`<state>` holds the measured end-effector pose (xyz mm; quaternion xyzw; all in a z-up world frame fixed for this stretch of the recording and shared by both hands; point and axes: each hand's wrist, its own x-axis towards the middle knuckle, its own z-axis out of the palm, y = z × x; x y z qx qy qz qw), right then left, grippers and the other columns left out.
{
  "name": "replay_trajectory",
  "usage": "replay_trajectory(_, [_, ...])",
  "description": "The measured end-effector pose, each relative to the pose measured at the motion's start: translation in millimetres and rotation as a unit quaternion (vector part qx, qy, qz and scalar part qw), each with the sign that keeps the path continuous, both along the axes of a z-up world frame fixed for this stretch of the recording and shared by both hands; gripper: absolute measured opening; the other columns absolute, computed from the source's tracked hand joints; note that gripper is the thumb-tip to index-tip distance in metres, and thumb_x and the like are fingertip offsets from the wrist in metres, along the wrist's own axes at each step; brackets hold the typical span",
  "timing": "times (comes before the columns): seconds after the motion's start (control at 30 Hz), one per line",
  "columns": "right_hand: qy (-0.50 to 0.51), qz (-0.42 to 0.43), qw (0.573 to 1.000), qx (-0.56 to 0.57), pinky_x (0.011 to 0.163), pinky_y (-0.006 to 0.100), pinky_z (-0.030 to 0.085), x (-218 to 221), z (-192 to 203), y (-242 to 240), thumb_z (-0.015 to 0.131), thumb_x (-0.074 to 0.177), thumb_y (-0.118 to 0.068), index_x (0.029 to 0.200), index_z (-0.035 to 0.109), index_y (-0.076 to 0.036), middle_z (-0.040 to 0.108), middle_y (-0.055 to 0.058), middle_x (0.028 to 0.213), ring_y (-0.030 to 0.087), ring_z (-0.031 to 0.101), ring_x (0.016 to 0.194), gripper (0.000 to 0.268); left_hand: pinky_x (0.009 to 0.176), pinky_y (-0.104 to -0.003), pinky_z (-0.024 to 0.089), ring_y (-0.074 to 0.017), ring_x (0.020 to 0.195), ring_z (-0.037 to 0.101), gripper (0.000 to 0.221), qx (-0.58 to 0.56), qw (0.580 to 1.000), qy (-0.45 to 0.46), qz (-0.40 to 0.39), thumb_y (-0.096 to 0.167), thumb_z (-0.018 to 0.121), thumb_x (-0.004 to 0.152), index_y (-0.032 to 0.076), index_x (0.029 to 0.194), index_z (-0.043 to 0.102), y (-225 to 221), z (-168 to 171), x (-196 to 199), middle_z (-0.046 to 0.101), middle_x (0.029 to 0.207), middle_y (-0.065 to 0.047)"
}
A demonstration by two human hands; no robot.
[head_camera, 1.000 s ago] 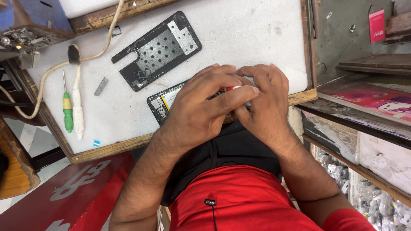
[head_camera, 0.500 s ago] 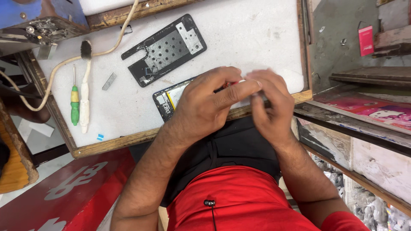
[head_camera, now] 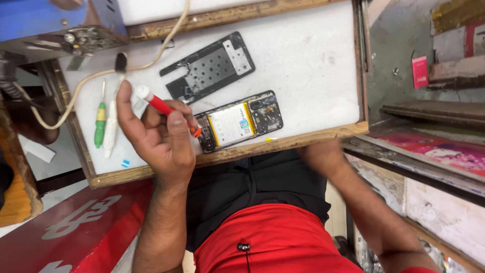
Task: The person uses a red-handled screwdriver to remove screws from a disassembled smartphone on a workbench. They then use their fingers to peel back a battery connector and lift the battery from the phone chassis.
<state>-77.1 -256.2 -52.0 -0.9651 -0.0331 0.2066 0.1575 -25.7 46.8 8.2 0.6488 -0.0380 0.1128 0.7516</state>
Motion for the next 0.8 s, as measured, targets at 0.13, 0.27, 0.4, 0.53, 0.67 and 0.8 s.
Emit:
replay_trajectory(0.13, [-0.121,0.337,0.904,0.233,0.094,0.054,0.05,-26.3,1.3,60.8,0.061,0.094,-0.042,0.128,0.07,-0.024,0.07,0.013,0.131,0.036,0.067,0.117,0.04,0.076,-0.019,0.052,-0.0081,0.08,0.06,0.058,0.054,0.997,0.035,0.034,0.016,0.061,0.117,0.001,0.162,0.027,9.0,-3.9,-7.8,0.068,0.102,-0.01])
replay_trajectory(0.27, [-0.051,0.087,0.975,0.196,0.109,0.042,0.048,8.9,-23.0,62.8,0.054,0.103,-0.047,0.132,0.069,-0.022,0.07,0.006,0.133,0.029,0.067,0.123,0.041,0.069,-0.018,0.049,-0.0066,0.075,0.058,0.049,0.106,0.992,0.046,0.048,0.02,0.062,0.114,-0.003,0.155,0.047,21.9,-7.6,-13.2,0.069,0.098,-0.009])
replay_trajectory(0.4, [-0.054,0.196,0.959,0.198,0.107,0.045,0.048,5.3,-31.6,50.5,0.06,0.099,-0.045,0.132,0.068,-0.017,0.068,0.012,0.134,0.034,0.065,0.122,0.044,0.066,-0.019,0.05,-0.0072,0.072,0.057,0.039,0.098,0.994,0.022,0.051,0.022,0.062,0.115,-0.003,0.143,0.053,32.6,-7.3,-15.2,0.068,0.096,-0.008])
replay_trajectory(0.53, [-0.056,0.282,0.952,0.105,0.099,0.058,0.048,-18.8,-28.7,64.8,0.066,0.087,-0.05,0.133,0.07,-0.021,0.068,0.015,0.128,0.042,0.064,0.118,0.054,0.065,-0.018,0.048,-0.0058,0.071,0.055,0.04,0.043,0.997,0.01,0.057,0.024,0.061,0.114,0.0,0.144,0.053,28.9,-10.8,-8.5,0.063,0.09,-0.003])
replay_trajectory(0.67, [-0.073,0.098,0.992,0.012,0.096,0.051,0.052,-17.0,-11.8,66.4,0.064,0.098,-0.035,0.122,0.072,-0.015,0.072,0.011,0.121,0.036,0.068,0.113,0.032,0.074,-0.02,0.048,-0.0071,0.079,0.056,0.035,0.086,0.995,0.016,0.046,0.022,0.061,0.116,-0.001,0.141,0.054,27.2,-16.3,-7.8,0.061,0.091,-0.003])
replay_trajectory(0.8, [0.044,0.172,0.966,0.188,0.082,0.05,0.057,-28.2,46.2,52.9,0.072,0.09,-0.026,0.118,0.075,-0.013,0.075,0.012,0.112,0.036,0.071,0.097,0.031,0.071,-0.018,0.046,-0.0053,0.077,0.054,0.036,0.071,0.996,0.043,0.039,0.021,0.062,0.113,-0.001,0.14,0.054,29.3,-18.5,-8.5,0.061,0.091,-0.002])
